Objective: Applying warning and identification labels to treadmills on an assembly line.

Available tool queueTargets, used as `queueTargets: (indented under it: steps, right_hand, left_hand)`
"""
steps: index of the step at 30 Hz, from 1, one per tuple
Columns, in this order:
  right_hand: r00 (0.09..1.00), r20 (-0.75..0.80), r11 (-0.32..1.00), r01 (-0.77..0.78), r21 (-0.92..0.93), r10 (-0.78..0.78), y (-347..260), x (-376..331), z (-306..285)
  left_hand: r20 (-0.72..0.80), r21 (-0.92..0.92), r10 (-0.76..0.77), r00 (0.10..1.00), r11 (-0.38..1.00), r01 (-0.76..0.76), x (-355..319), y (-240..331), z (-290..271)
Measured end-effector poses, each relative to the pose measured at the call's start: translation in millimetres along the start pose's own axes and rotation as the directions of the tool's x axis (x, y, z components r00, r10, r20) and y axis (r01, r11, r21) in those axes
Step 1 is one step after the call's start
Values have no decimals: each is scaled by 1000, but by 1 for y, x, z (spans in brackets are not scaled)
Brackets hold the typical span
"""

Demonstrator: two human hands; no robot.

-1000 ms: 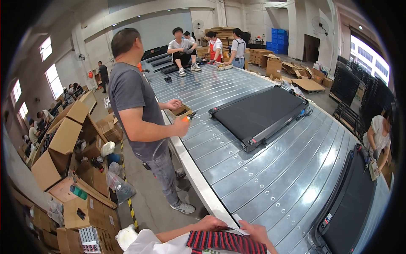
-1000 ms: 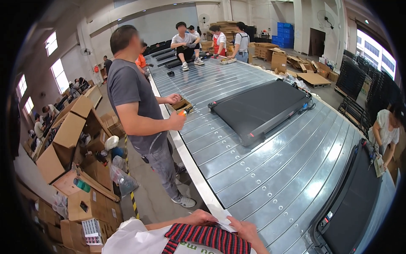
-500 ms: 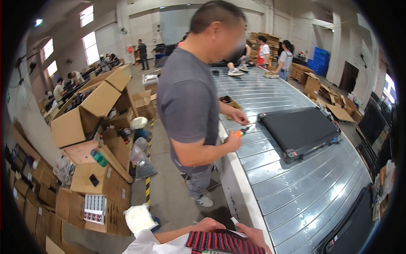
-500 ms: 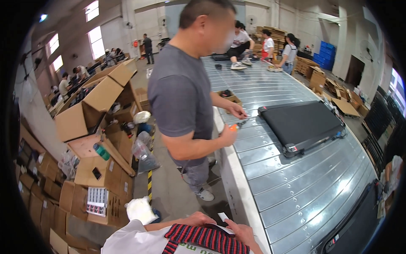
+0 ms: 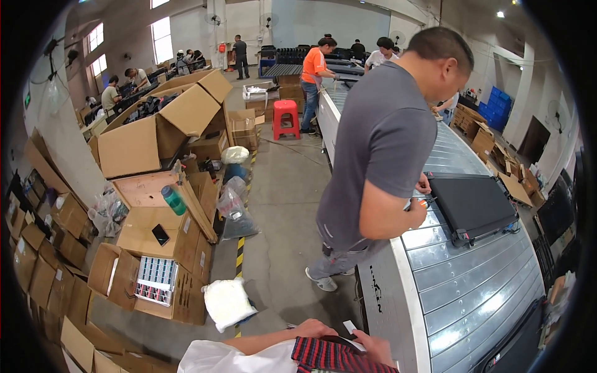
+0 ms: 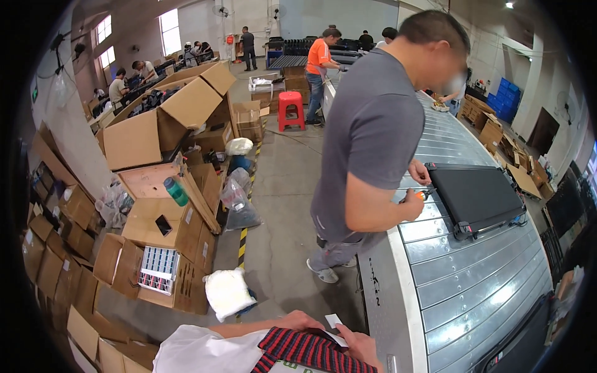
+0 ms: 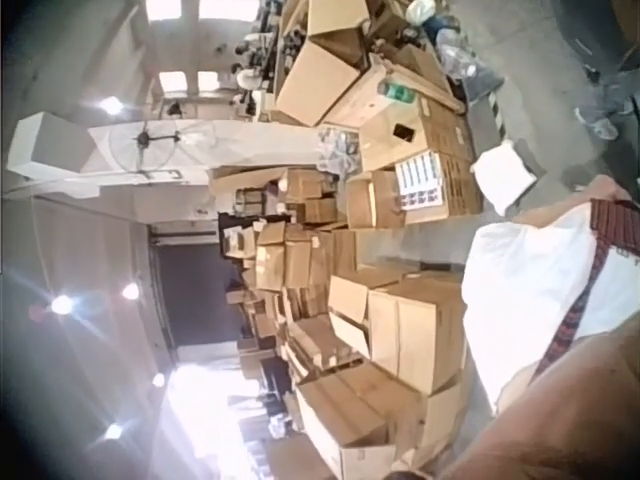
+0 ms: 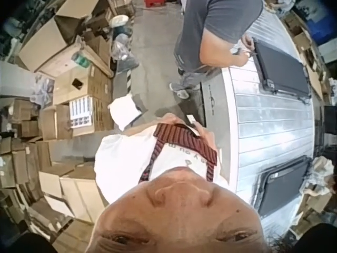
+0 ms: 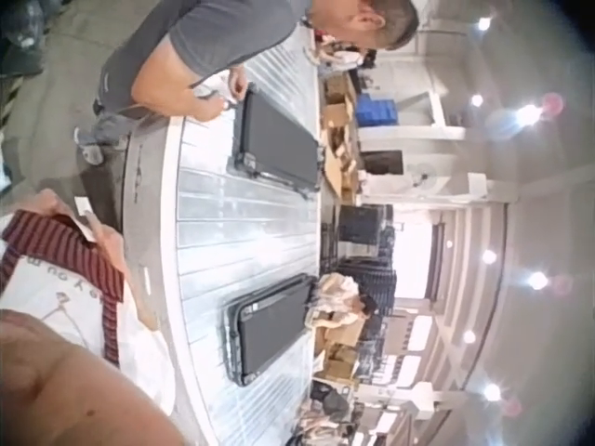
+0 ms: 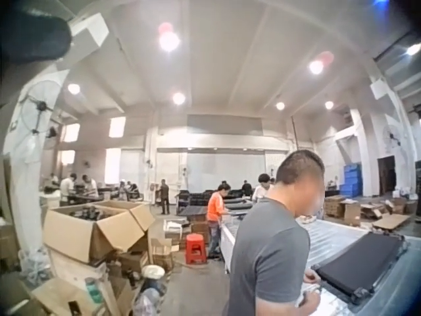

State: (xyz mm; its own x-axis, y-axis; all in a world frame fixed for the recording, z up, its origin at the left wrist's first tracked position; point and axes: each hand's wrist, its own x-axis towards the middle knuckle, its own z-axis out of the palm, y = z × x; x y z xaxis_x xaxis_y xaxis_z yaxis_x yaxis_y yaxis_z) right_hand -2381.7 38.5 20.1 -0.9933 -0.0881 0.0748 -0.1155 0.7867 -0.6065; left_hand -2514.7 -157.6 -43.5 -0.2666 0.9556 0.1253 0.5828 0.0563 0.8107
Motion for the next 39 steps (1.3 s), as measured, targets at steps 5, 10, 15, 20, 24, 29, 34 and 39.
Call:
queueTargets:
  steps: [5,10,15,20,24,29,34,39]
  right_hand:
    - [999,29,996,-44,-82,46,-20,-7,5]
    - [1000,-14,995,-3,-98,2,-30,-13,5]
    - [998,-8,992,63,-111,-64,-38,-20,0]
    - [1000,-3,982,16,-190,-17,-34,-52,-3]
    - [999,20,981,-29,-191,34,-30,-89,-10]
    - [997,-47,991,-65,-114,60,-20,-140,-6]
    - [994,-86,997,-70,-43,66,-16,-179,-4]
    - [987,-46,988,-152,-3,152,-20,-203,-6]
  left_hand:
    - [-7,-27,17,1000,999,-17,-15,-2,5]
    - [57,-19,1,998,1000,0,-22,10,4]
    - [2,-12,-8,1000,1000,8,-29,9,23]
    - [48,-3,-44,998,999,44,-25,39,40]
    - [80,11,-10,997,1000,10,-20,61,64]
    - [123,2,-38,992,999,38,-16,87,100]
    - [166,76,-30,986,997,18,-19,98,135]
    - [166,74,-76,983,995,64,-24,121,147]
